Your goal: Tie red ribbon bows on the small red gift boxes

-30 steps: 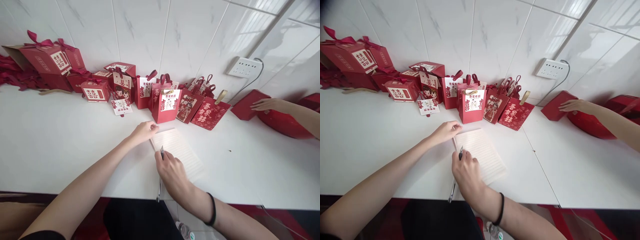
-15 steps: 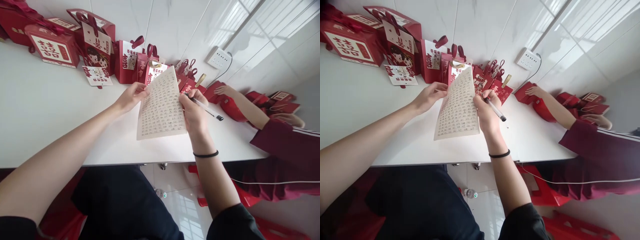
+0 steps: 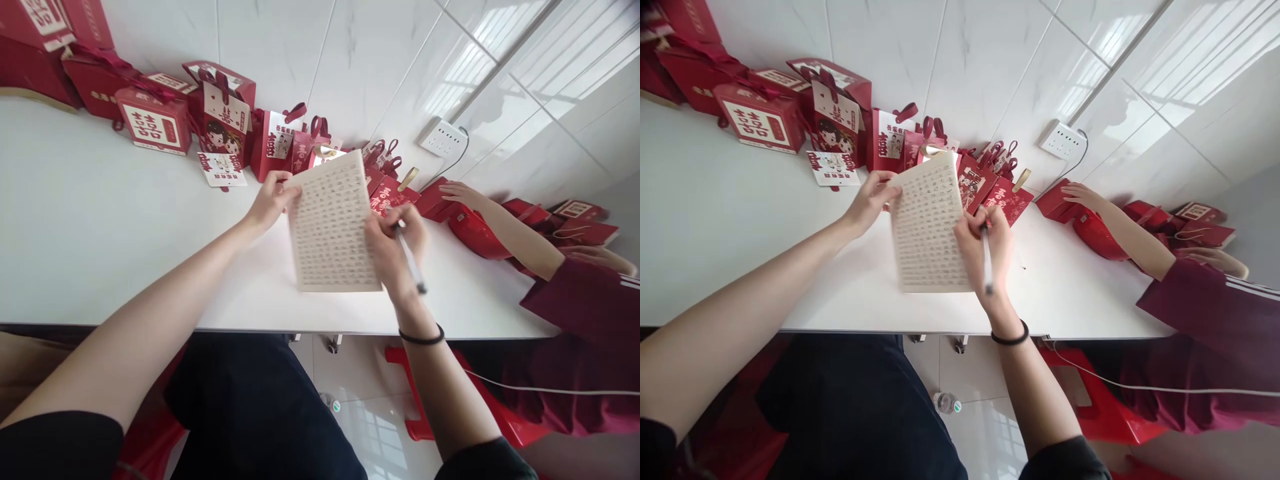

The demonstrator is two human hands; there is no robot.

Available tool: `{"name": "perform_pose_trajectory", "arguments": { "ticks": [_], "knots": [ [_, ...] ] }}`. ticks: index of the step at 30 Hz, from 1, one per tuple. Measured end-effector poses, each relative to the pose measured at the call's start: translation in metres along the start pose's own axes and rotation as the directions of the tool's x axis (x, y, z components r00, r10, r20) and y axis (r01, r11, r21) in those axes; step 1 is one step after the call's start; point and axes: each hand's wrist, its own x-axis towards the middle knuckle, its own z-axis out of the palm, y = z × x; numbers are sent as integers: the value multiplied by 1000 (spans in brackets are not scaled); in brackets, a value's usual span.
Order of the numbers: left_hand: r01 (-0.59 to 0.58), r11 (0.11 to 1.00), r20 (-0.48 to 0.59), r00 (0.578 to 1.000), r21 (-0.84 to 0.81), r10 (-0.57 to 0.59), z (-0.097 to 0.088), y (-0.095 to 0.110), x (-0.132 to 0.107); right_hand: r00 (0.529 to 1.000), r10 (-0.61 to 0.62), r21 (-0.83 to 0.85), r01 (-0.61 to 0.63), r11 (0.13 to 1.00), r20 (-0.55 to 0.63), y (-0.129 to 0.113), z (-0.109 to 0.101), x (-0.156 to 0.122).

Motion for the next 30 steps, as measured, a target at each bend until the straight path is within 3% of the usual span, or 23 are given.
{"name": "perform_pose_trajectory", "arguments": {
  "ticks": [1, 2, 3, 4, 6, 8, 9, 11, 13, 14, 16, 18, 21, 24, 27, 30],
  "knots": [
    [38, 998, -9, 999, 41, -38, 0, -1, 0, 987, -157, -147, 151, 978, -32, -4, -5, -7],
    [77, 993, -19, 997, 84, -76, -1, -2, 0, 957, -288, -274, 287, 918, 36, -7, -9, -17],
    [114, 986, -21, 993, 122, -112, -3, -3, 0, 897, -415, -350, 441, 827, 150, -9, -10, -30],
    [149, 976, -12, 989, 158, -148, -4, -4, 0, 828, -444, -396, 555, 731, 341, -10, -10, -43],
    [201, 949, 59, 973, 242, -221, -8, -7, 1, 712, -352, -448, 674, 588, 608, -9, -4, -71],
    [184, 914, 206, 940, 361, -270, -12, -8, 0, 665, -244, -464, 694, 550, 706, -7, 4, -90],
    [136, 894, 303, 910, 427, -283, -13, -8, 0, 666, -193, -455, 665, 592, 721, -6, 8, -93],
    [-1, 850, 499, 809, 527, -309, -16, -6, -3, 719, -90, -402, 483, 778, 689, -5, 13, -85],
    [-115, 808, 628, 695, 578, -350, -17, -4, -6, 765, 36, -226, 145, 963, 643, -1, 18, -62],
    [-160, 785, 658, 657, 598, -367, -17, -4, -7, 758, 90, -91, -41, 995, 646, 3, 22, -50],
    [-244, 743, 686, 627, 623, -369, -18, -4, -10, 706, 146, 116, -310, 944, 693, 16, 35, -28],
    [-325, 710, 696, 644, 624, -317, -18, -6, -13, 658, 174, 207, -459, 864, 733, 33, 51, -18],
    [-394, 674, 699, 667, 625, -258, -19, -10, -13, 651, 226, 262, -564, 783, 725, 57, 68, -22],
    [-385, 661, 694, 658, 644, -292, -19, -14, -11, 652, 290, 265, -614, 744, 700, 65, 72, -29],
    [-337, 682, 680, 660, 649, -320, -19, -16, -9, 726, 335, 234, -560, 795, 600, 62, 70, -29],
    [-313, 691, 670, 664, 652, -332, -18, -15, -9, 809, 266, 135, -388, 912, 524, 58, 70, -27]
  ]
}}
